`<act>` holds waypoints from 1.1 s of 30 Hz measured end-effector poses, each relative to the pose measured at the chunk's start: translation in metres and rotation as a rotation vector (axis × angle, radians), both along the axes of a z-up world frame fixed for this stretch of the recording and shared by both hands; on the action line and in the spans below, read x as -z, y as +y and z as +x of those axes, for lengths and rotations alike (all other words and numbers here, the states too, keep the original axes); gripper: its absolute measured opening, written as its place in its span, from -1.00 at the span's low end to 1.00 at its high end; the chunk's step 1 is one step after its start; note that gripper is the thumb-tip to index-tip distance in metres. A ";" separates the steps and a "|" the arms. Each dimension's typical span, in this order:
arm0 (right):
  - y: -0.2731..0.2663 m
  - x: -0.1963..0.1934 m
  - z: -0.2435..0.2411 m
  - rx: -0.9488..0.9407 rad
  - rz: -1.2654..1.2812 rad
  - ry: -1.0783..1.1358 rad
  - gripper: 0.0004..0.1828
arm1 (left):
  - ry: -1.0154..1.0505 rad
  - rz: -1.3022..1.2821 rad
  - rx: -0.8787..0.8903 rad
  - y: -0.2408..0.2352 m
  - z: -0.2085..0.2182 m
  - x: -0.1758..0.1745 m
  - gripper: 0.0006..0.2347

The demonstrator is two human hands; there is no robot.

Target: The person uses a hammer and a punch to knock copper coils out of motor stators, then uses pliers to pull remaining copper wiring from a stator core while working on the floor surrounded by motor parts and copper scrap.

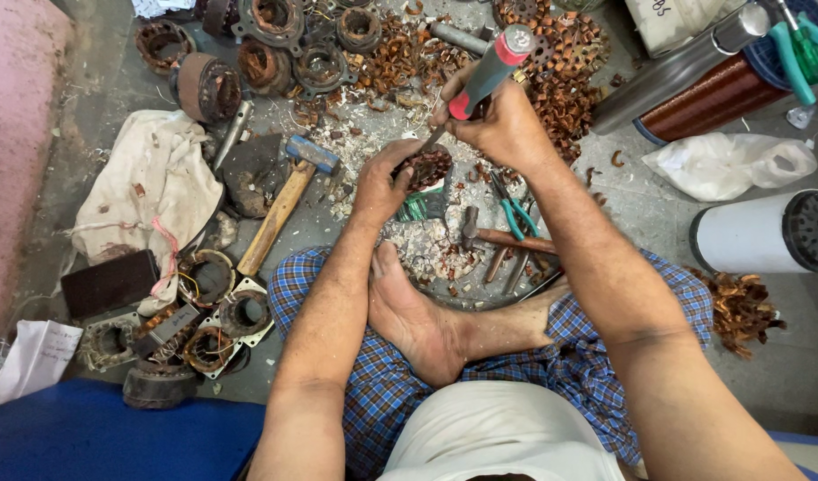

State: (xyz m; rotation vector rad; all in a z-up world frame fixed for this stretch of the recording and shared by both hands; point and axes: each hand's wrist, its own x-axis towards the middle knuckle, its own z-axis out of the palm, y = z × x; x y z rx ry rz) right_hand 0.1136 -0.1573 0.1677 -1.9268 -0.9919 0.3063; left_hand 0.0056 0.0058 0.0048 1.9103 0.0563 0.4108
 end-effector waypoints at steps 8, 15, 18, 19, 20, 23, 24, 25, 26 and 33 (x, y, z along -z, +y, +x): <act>0.004 -0.004 -0.006 0.043 0.020 0.076 -0.60 | 0.041 0.009 0.001 0.000 0.000 -0.003 -0.56; 0.004 -0.003 -0.007 0.039 0.036 0.100 -0.62 | 0.050 0.039 0.005 0.000 0.000 -0.005 -0.57; 0.003 -0.001 -0.006 0.041 0.055 0.159 -0.61 | 0.039 0.009 0.006 0.000 0.000 -0.003 -0.58; 0.003 0.000 -0.006 0.043 0.059 0.154 -0.61 | 0.038 0.013 0.006 0.000 0.000 -0.003 -0.58; 0.003 0.001 -0.006 0.045 0.063 0.150 -0.61 | 0.037 0.018 0.006 0.000 0.000 -0.003 -0.58; 0.003 0.005 -0.005 0.073 0.007 0.064 -0.60 | 0.038 0.004 0.010 0.000 0.000 -0.005 -0.58; 0.002 0.006 -0.005 0.066 0.000 0.014 -0.61 | 0.039 -0.005 0.013 0.000 -0.001 -0.005 -0.57; 0.002 0.008 -0.005 0.059 -0.008 -0.036 -0.62 | 0.052 -0.006 0.010 0.000 -0.002 -0.007 -0.57; 0.002 0.010 -0.005 0.053 -0.016 -0.087 -0.63 | 0.064 -0.007 0.009 -0.001 -0.002 -0.009 -0.57; 0.003 0.030 -0.008 0.084 -0.175 -0.187 -0.69 | 0.124 0.147 0.044 0.000 -0.007 -0.037 -0.66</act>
